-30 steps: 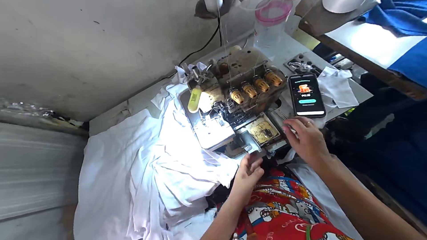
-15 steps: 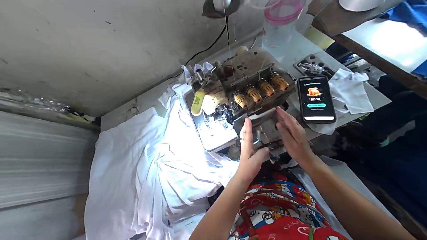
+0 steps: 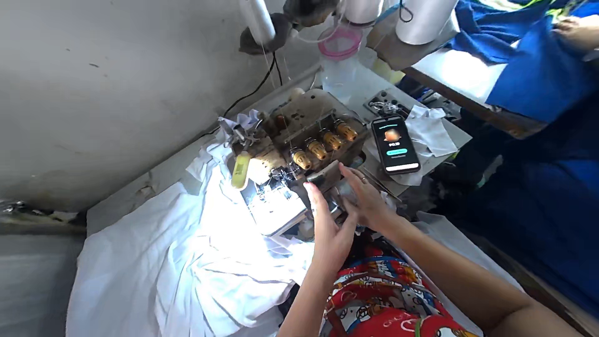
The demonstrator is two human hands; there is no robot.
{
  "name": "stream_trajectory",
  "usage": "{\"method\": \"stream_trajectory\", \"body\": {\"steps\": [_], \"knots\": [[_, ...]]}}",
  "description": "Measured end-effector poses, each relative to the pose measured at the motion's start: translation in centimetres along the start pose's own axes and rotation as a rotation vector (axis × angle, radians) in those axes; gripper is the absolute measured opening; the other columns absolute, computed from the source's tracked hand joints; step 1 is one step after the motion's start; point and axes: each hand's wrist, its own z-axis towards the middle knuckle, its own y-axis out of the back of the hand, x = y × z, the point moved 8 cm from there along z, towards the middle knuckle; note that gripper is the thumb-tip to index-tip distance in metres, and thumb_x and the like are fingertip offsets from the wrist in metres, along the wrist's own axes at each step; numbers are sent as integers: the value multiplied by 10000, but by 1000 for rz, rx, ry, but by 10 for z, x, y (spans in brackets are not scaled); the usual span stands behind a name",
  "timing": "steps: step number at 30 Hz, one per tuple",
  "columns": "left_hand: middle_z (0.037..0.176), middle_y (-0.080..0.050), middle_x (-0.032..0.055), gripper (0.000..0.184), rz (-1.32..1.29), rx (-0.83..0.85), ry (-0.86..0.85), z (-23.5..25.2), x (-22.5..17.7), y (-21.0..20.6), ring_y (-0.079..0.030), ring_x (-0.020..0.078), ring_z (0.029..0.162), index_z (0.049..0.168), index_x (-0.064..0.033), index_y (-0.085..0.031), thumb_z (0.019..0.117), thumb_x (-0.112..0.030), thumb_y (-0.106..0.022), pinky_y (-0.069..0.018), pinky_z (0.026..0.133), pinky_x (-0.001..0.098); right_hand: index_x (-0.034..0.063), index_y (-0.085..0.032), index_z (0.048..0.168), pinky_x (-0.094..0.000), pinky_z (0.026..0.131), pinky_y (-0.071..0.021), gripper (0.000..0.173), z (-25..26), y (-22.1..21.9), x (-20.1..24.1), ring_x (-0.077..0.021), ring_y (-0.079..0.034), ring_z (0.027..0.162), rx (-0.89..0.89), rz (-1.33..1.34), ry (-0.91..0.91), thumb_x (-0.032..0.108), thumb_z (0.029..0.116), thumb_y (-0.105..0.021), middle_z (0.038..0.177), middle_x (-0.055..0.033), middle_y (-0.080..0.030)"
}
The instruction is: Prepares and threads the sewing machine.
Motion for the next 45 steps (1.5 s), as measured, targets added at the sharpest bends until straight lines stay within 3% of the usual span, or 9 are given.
{"method": "stream_trajectory", "body": {"steps": [2,6,10,15,20,25,34,39,45], "knots": [[1621,-151,385,850,102,15,-132,-15,-23,8,-210,342,1554,1562,141,-185,945,-195,-662,-247,1248,421,-44,-393,1533,-448,1044,-504,644,-5,3,3,-373,-578,1284,61,-45,1,116,954,-624,1481,-291,-487],[1510,-493,48,443,430,-279,-388,-43,-52,82,-410,32,1419,1408,-85,-504,1004,-228,-617,-355,1163,267,53,-646,1351,-597,1032,-457,359,-27,-2,6,-409,-583,1269,269,-230,96,136,1008,-580,1350,-199,-634],[1416,-483,374,541,679,-511,-198,-35,-21,169,-442,372,1398,1293,208,-511,919,-180,-559,-349,1164,431,95,-724,1266,-639,1084,-392,299,-47,-18,-6,-395,-583,1284,385,-370,231,80,992,-603,1337,-152,-662],[1645,-275,231,660,457,-288,83,-16,27,198,-327,252,1508,1534,78,-354,971,-163,-602,-297,1221,385,77,-742,1219,-660,993,-454,316,-46,-20,-9,-446,-640,1160,360,-388,275,-33,947,-624,1201,-194,-708],[1367,-591,220,648,428,-139,247,-9,24,186,-644,211,1050,1491,28,-462,926,-137,-733,-532,919,349,-30,-678,1278,-594,1008,-485,319,-34,-17,-18,-493,-606,1155,469,-268,123,1,963,-636,1195,-301,-647],[776,-686,74,92,579,-253,159,-18,4,201,-614,108,689,888,6,-731,891,-80,-765,-521,683,301,-66,-710,1132,-611,999,-480,204,-29,3,-4,-485,-626,1137,447,-299,104,4,1002,-569,1154,-288,-679],[798,-679,43,175,611,-355,67,-32,-52,207,-574,58,651,940,-10,-708,1012,-139,-615,-474,612,232,18,-654,1207,-405,696,-556,399,-19,-29,119,-228,-664,830,229,-29,534,299,1080,-402,997,-142,-680],[851,-702,78,176,680,-258,-4,-52,-75,180,-664,139,744,1011,-23,-739,1014,-137,-605,-562,709,316,64,-592,1391,-364,634,-552,387,-8,-60,177,-194,-656,788,227,47,685,190,1057,-442,1020,-101,-675],[870,-741,47,236,686,-249,40,-106,-60,174,-695,78,802,996,-53,-766,1021,-181,-570,-559,777,219,47,-670,1145,-452,612,-552,342,-31,-96,163,-287,-687,755,510,-82,679,280,1076,-429,929,-142,-674]]}}
